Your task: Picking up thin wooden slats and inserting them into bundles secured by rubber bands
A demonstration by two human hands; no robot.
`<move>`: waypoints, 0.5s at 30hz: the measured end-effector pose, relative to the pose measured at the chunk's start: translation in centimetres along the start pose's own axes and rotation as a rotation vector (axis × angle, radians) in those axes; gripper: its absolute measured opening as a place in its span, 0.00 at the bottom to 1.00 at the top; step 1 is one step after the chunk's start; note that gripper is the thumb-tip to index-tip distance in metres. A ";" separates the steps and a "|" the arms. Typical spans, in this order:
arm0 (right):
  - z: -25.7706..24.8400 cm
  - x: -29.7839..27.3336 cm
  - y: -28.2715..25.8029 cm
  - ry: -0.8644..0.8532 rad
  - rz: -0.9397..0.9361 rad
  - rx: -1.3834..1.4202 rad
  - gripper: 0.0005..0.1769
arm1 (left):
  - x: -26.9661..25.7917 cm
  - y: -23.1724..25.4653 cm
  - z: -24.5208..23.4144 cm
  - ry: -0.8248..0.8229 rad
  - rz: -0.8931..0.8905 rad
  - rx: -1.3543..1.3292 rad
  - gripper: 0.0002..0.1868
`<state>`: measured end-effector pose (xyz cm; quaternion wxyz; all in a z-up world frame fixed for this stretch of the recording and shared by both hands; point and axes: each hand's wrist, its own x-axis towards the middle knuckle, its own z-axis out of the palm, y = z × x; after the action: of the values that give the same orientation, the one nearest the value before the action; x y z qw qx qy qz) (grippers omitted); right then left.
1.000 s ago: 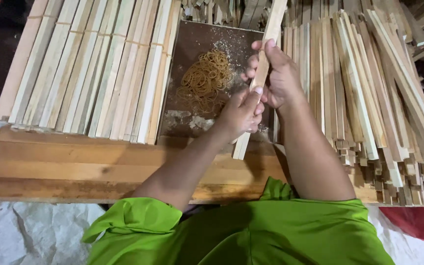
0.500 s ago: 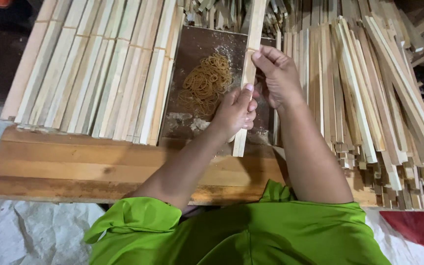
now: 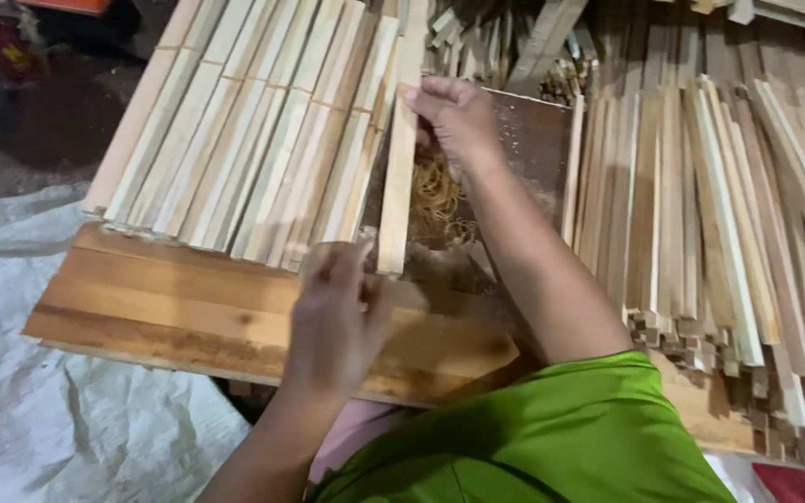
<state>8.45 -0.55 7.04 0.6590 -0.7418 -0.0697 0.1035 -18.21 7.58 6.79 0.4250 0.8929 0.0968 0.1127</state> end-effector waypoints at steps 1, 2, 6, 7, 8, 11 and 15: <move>1.1 0.0 -0.3 -0.007 -0.001 0.002 0.27 | 0.0 -0.8 -0.3 0.005 -0.004 0.004 0.30; 2.2 -0.1 -0.6 -0.030 0.012 0.023 0.25 | 0.0 -1.7 -0.6 0.154 0.095 0.063 0.25; 5.4 -0.6 -2.0 -0.049 0.077 -0.040 0.21 | -0.2 -2.7 -1.5 0.318 0.157 0.061 0.35; 5.8 -0.5 -2.0 -0.053 0.073 -0.040 0.21 | -0.1 -2.9 -1.5 0.324 0.156 0.062 0.35; 6.1 -0.6 -1.9 -0.051 0.029 -0.161 0.21 | -0.1 -3.1 -1.5 0.364 0.154 0.022 0.30; 6.7 -1.2 -1.9 -0.072 -0.010 -0.317 0.18 | -0.6 -3.2 -2.0 0.442 0.214 0.076 0.21; 6.9 -0.6 -0.8 -0.079 -0.090 -0.448 0.12 | -0.8 -4.1 -1.7 0.515 0.128 0.207 0.15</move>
<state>6.16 6.04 7.14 0.4785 -0.8610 -0.1500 0.0850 -19.76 11.19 4.55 0.2851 0.8777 0.1560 0.3522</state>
